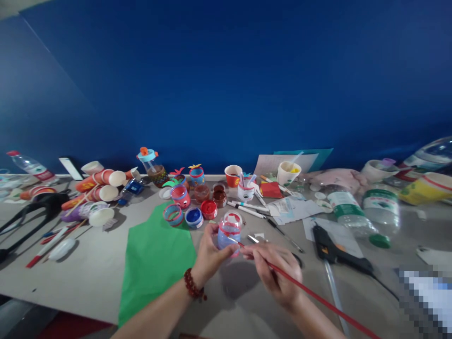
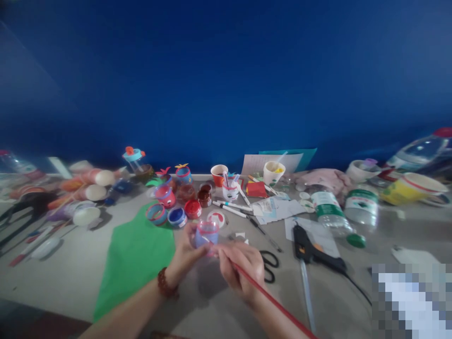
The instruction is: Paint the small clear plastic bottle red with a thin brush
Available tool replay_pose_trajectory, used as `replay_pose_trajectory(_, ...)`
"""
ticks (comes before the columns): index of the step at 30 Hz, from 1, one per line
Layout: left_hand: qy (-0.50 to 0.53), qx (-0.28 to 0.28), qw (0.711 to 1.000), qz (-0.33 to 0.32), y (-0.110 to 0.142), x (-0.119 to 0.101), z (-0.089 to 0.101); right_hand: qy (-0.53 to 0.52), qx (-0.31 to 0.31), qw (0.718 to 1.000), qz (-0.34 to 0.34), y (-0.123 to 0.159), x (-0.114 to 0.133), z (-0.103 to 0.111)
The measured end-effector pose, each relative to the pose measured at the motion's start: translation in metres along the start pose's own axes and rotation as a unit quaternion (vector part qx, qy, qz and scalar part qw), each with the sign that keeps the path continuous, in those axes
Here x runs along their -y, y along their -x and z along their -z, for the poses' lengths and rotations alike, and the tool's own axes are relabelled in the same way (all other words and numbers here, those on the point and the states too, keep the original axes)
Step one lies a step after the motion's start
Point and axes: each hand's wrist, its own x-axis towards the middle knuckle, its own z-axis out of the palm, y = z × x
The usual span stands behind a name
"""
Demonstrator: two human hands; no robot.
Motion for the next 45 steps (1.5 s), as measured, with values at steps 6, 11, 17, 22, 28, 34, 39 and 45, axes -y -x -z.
replay_pose_trajectory(6, -0.074, -0.007, 0.997, -0.024, 0.0002, -0.0018, -0.0003, 0.014, -0.007, 1.0, 0.022, -0.002, 0.0, -0.0014)
replay_pose_trajectory(11, -0.08, -0.003, 0.996, -0.033, -0.0002, -0.0002, 0.0002, 0.012, -0.012, 0.999, 0.029, -0.0013, -0.0035, -0.0042)
replay_pose_trajectory(17, -0.054, -0.006, 0.998, -0.016, -0.0008, 0.0036, 0.001, 0.003, -0.016, 1.0, 0.019, 0.0006, -0.0046, 0.0021)
replay_pose_trajectory(22, -0.043, -0.016, 0.999, -0.024, -0.0014, 0.0035, 0.0011, 0.002, -0.016, 1.0, 0.015, 0.0043, -0.0054, 0.0021)
replay_pose_trajectory(28, -0.047, -0.015, 0.999, -0.023, -0.0007, 0.0024, 0.0001, 0.005, -0.017, 1.0, 0.007, 0.0048, -0.0067, -0.0035)
replay_pose_trajectory(34, -0.044, -0.014, 0.999, -0.02, -0.0017, 0.005, 0.0011, 0.023, -0.04, 0.999, -0.002, 0.0079, -0.0077, 0.0025)
replay_pose_trajectory(39, -0.038, -0.015, 0.999, -0.025, -0.0026, 0.007, 0.0023, 0.009, -0.031, 0.999, 0.007, 0.0031, -0.0022, -0.0001)
replay_pose_trajectory(45, -0.053, -0.027, 0.998, -0.02, -0.0018, 0.005, 0.0014, 0.033, -0.035, 0.999, -0.009, 0.0064, -0.0086, 0.0014)
